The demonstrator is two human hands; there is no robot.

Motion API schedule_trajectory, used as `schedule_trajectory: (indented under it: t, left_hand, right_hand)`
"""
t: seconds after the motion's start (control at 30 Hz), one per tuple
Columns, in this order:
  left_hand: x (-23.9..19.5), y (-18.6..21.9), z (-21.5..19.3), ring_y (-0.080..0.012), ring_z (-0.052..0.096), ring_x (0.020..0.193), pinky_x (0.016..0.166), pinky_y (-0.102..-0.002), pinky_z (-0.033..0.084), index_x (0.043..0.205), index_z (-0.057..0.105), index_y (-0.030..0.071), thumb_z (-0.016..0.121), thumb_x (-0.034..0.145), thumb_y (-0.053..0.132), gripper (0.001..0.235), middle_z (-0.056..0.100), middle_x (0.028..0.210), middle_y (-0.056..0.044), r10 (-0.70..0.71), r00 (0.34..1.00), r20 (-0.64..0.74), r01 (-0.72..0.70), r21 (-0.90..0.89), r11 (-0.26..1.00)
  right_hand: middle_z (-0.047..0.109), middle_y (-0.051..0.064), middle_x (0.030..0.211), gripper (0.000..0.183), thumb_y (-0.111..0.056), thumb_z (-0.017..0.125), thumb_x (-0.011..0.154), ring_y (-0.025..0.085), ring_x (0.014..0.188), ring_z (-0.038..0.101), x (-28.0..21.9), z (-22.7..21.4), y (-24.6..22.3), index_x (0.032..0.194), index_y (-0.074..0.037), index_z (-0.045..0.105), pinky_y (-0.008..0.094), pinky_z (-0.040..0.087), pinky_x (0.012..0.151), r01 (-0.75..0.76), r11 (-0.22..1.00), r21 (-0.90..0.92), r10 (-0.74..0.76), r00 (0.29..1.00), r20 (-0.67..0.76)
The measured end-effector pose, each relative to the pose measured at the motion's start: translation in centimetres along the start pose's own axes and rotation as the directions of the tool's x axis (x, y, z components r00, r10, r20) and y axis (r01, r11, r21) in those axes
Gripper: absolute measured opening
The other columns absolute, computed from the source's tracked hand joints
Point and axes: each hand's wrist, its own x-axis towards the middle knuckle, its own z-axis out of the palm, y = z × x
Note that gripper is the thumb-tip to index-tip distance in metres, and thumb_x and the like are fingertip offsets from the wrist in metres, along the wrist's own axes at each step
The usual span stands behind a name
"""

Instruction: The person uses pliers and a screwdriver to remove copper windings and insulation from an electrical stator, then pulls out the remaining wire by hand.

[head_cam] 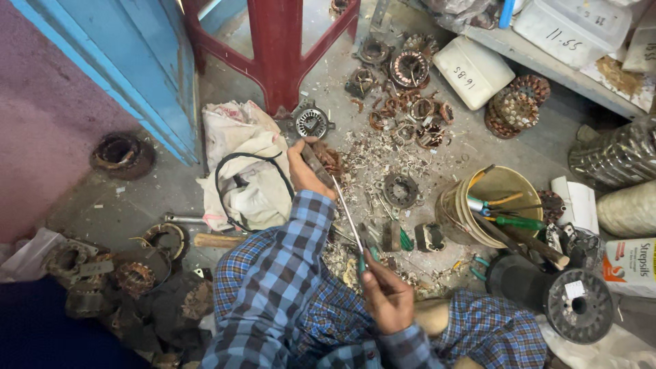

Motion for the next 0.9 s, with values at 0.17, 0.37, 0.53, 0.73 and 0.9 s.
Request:
schedule_trajectory:
  t: [0.17, 0.37, 0.53, 0.73, 0.9]
  left_hand:
    - [1.0, 1.1, 0.0, -0.0249, 0.063, 0.057, 0.051, -0.041, 0.055, 0.091, 0.065, 0.011, 0.055, 0.094, 0.037, 0.028, 0.066, 0.075, -0.009, 0.002, 1.000, 0.003, -0.002, -0.087, 0.996]
    - [0.1, 1.6, -0.5, -0.0304, 0.065, 0.060, 0.052, -0.046, 0.057, 0.091, 0.066, 0.010, 0.050, 0.090, 0.038, 0.032, 0.066, 0.082, -0.012, -0.057, 0.997, 0.054, 0.061, -0.086, 0.994]
    - [-0.1, 1.1, -0.5, -0.0275, 0.067, 0.069, 0.060, -0.045, 0.061, 0.097, 0.066, 0.006, 0.048, 0.095, 0.034, 0.034, 0.067, 0.089, -0.013, -0.039, 0.996, 0.083, 0.041, -0.024, 0.999]
    - [0.5, 0.6, -0.8, -0.0262, 0.059, 0.058, 0.048, -0.038, 0.049, 0.100, 0.066, 0.008, 0.050, 0.098, 0.031, 0.028, 0.064, 0.082, -0.013, 0.225, 0.957, 0.182, -0.249, 0.118, 0.961]
    - [-0.4, 1.5, -1.2, -0.0264, 0.065, 0.066, 0.055, -0.043, 0.059, 0.097, 0.064, 0.007, 0.048, 0.094, 0.035, 0.033, 0.066, 0.084, -0.011, 0.016, 0.987, 0.162, -0.007, -0.052, 0.999]
  right_hand:
    - [0.066, -0.001, 0.073, 0.046, -0.013, 0.069, 0.094, 0.004, 0.048, 0.042, 0.7, 1.2, -2.3, 0.140, -0.009, 0.066, 0.023, 0.034, 0.041, 0.011, 0.990, -0.143, -0.005, 0.999, 0.042]
    - [0.064, 0.000, 0.057, 0.047, -0.024, 0.061, 0.096, 0.004, 0.045, 0.054, 3.4, -5.1, -10.7, 0.142, -0.016, 0.062, 0.024, 0.049, 0.042, 0.169, 0.722, -0.671, 0.049, 0.955, 0.292]
    - [0.049, -0.001, 0.051, 0.049, -0.024, 0.059, 0.098, 0.009, 0.038, 0.040, 3.7, -5.5, -13.2, 0.146, -0.015, 0.062, 0.028, 0.033, 0.036, -0.207, 0.879, -0.430, 0.335, 0.910, 0.245]
    - [0.043, -0.006, 0.055, 0.048, -0.016, 0.060, 0.099, 0.007, 0.043, 0.036, 1.7, -1.6, -10.0, 0.146, -0.010, 0.060, 0.026, 0.029, 0.037, -0.181, 0.961, -0.211, 0.228, 0.947, 0.227]
    - [0.045, 0.000, 0.050, 0.053, -0.020, 0.059, 0.093, 0.010, 0.031, 0.037, 4.1, -4.8, -12.3, 0.145, -0.014, 0.059, 0.028, 0.029, 0.028, -0.515, 0.857, -0.024, 0.471, 0.764, 0.440]
